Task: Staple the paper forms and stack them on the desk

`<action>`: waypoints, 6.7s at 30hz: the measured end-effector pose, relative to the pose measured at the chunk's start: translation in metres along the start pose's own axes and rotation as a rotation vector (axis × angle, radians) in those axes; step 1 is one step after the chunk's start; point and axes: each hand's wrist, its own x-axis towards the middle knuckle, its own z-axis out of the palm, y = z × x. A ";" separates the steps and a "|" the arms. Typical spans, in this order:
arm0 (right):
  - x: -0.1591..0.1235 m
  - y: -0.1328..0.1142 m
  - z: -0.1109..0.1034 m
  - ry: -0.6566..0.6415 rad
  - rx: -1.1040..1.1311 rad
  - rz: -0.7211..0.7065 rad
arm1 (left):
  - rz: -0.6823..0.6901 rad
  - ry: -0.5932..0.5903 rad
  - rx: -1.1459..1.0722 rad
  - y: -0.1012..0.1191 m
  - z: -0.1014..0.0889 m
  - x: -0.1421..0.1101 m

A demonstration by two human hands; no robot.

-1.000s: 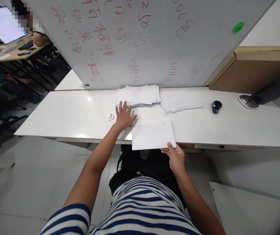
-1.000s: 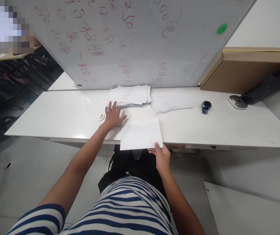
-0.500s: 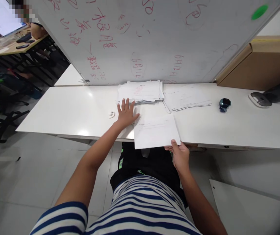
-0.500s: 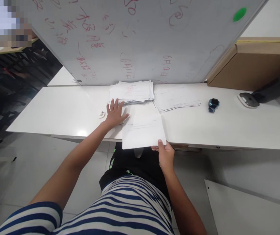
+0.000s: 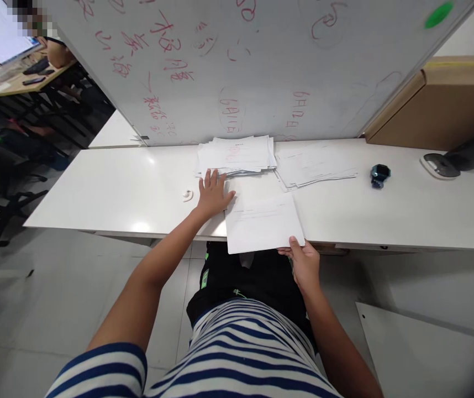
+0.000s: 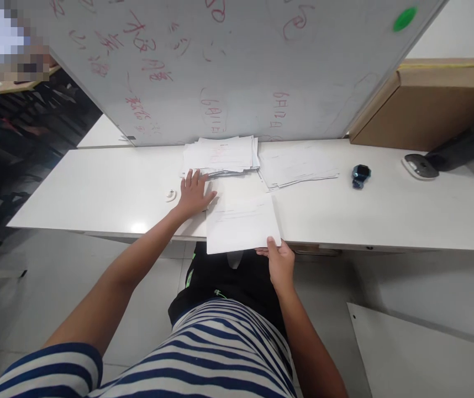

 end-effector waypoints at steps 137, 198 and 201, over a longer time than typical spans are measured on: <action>0.192 -0.067 0.030 0.192 -1.233 -0.745 | -0.159 0.037 -0.166 0.000 -0.005 -0.004; -0.020 -0.011 -0.053 -0.138 0.255 0.178 | 0.453 -0.138 -0.503 0.072 0.015 -0.129; -0.023 -0.012 -0.054 -0.129 0.210 0.146 | 0.414 -0.116 -0.589 0.073 0.015 -0.131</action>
